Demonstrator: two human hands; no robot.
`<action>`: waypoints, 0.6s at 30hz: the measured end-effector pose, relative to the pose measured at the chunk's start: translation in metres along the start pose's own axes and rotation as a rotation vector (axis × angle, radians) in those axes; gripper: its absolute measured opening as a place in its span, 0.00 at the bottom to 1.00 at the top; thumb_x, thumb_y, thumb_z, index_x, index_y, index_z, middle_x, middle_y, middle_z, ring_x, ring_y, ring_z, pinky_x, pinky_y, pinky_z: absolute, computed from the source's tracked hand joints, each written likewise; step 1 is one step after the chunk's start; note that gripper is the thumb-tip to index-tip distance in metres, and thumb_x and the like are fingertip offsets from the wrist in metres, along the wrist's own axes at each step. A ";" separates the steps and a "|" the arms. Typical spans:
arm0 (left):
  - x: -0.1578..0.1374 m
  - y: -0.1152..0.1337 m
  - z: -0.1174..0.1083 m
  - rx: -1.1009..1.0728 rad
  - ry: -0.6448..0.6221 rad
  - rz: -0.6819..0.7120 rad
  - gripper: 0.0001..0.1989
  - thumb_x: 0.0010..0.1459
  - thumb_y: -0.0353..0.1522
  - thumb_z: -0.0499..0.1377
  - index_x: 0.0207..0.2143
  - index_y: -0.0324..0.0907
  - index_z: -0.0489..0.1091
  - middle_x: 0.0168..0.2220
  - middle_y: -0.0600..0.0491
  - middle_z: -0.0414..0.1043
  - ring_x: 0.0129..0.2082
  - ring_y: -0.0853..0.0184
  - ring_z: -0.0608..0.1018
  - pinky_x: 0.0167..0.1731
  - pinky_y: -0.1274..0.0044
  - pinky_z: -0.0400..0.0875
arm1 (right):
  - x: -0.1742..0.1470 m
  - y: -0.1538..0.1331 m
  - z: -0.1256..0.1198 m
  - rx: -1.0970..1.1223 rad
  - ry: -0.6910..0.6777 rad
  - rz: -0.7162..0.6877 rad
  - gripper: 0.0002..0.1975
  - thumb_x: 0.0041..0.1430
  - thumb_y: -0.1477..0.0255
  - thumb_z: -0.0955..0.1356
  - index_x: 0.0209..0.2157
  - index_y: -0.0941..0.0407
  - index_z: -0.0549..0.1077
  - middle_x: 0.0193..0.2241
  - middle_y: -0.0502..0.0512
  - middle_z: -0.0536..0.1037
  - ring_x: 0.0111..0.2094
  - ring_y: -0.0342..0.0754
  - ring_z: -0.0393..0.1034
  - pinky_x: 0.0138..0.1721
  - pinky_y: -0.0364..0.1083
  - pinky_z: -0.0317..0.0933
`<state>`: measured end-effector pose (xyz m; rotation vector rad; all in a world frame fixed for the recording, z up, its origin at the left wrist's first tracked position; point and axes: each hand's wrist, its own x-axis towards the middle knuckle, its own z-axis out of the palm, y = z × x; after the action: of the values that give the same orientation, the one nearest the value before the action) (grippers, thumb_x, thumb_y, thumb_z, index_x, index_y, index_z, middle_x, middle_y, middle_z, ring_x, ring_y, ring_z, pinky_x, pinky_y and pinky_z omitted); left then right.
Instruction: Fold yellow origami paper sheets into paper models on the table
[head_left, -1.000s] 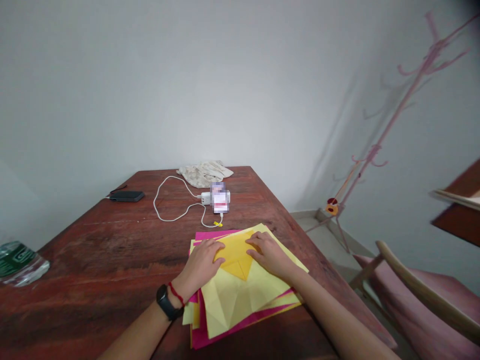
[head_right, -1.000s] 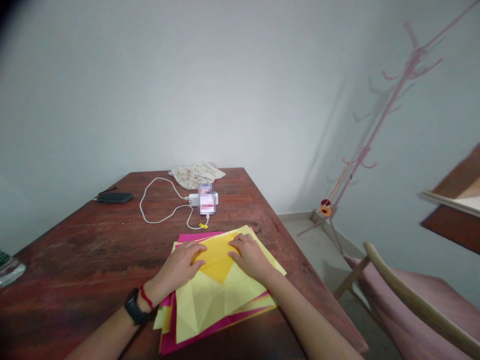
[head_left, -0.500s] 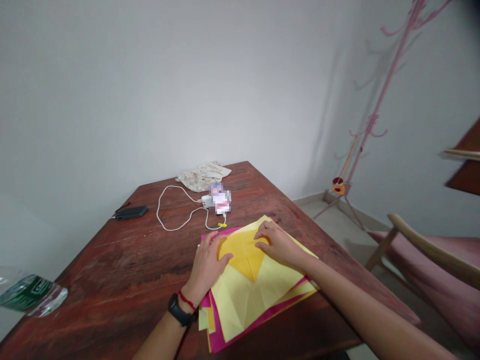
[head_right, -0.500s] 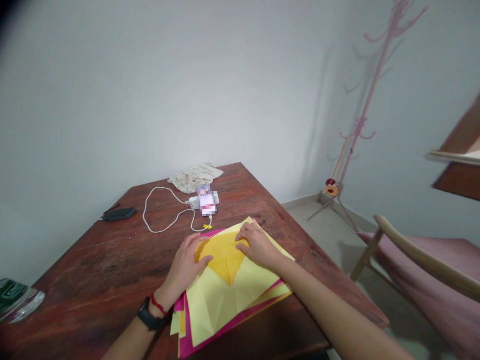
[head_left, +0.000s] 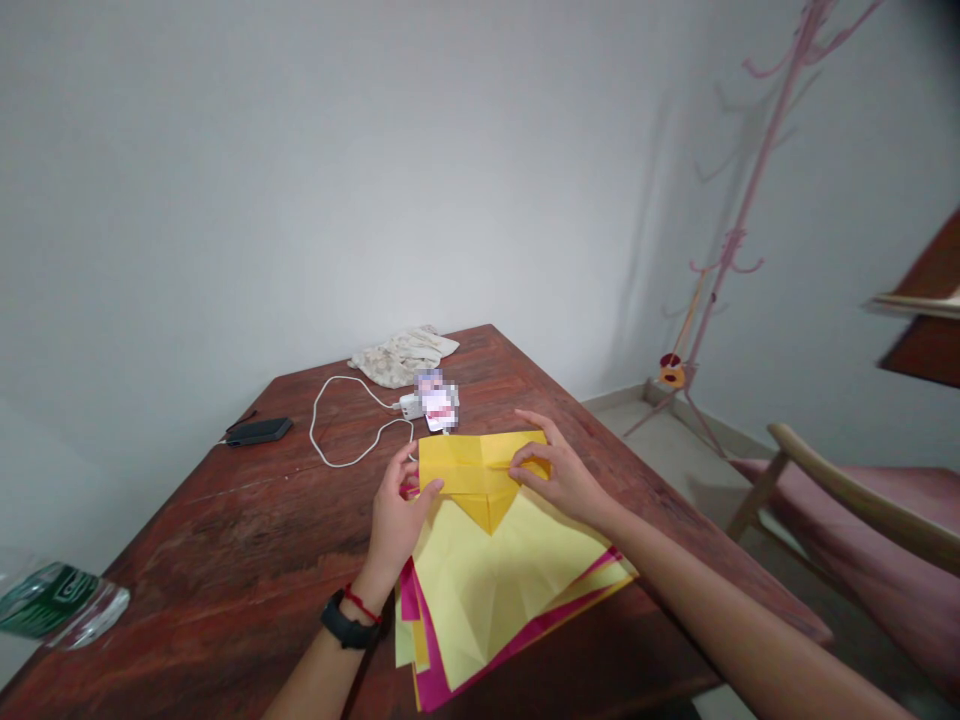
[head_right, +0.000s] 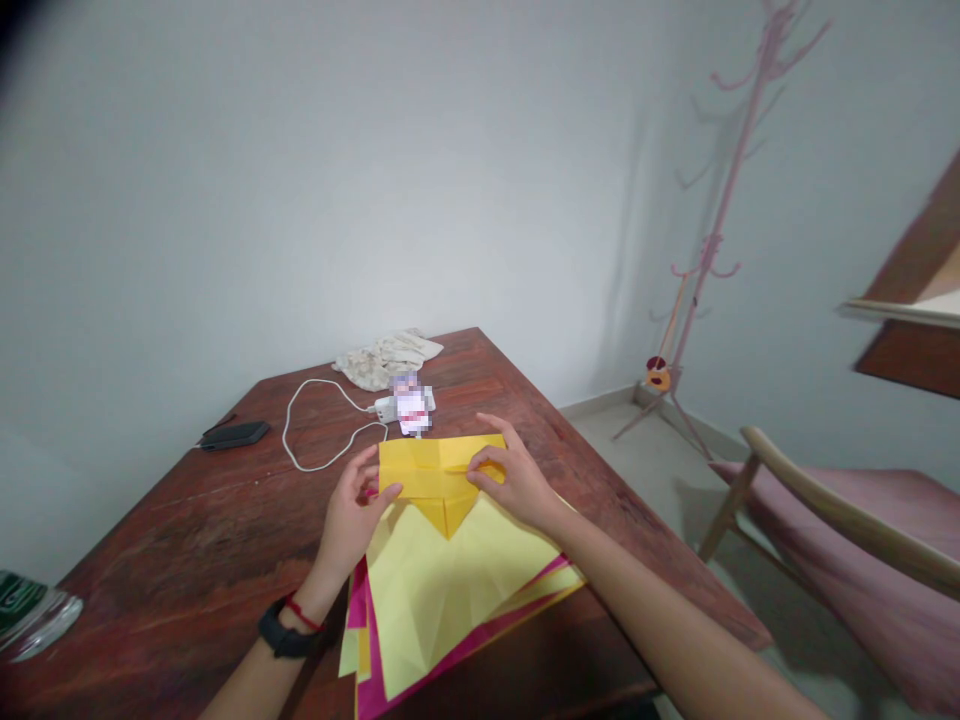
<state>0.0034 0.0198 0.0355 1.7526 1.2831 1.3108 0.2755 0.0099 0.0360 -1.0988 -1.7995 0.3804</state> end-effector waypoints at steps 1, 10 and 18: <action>0.001 0.001 -0.001 -0.056 -0.003 -0.031 0.32 0.57 0.35 0.64 0.62 0.42 0.59 0.40 0.49 0.79 0.39 0.63 0.81 0.40 0.73 0.75 | 0.000 -0.001 -0.001 0.007 0.016 -0.012 0.07 0.60 0.68 0.71 0.30 0.55 0.79 0.65 0.61 0.59 0.66 0.62 0.54 0.64 0.60 0.50; 0.003 0.010 -0.009 -0.180 -0.088 -0.075 0.16 0.54 0.42 0.67 0.37 0.38 0.77 0.38 0.48 0.81 0.36 0.62 0.80 0.37 0.74 0.75 | 0.001 -0.004 -0.004 0.071 0.163 -0.062 0.08 0.60 0.64 0.71 0.31 0.54 0.76 0.60 0.63 0.66 0.61 0.61 0.62 0.60 0.61 0.58; 0.002 0.012 -0.011 -0.185 -0.010 -0.059 0.16 0.55 0.42 0.66 0.38 0.39 0.80 0.35 0.50 0.80 0.35 0.63 0.79 0.37 0.74 0.74 | 0.003 0.021 0.007 0.403 0.235 0.167 0.35 0.50 0.59 0.76 0.56 0.51 0.61 0.46 0.60 0.75 0.43 0.51 0.74 0.41 0.48 0.71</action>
<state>-0.0029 0.0164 0.0502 1.5806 1.1593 1.3403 0.2798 0.0250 0.0202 -0.9634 -1.3540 0.6541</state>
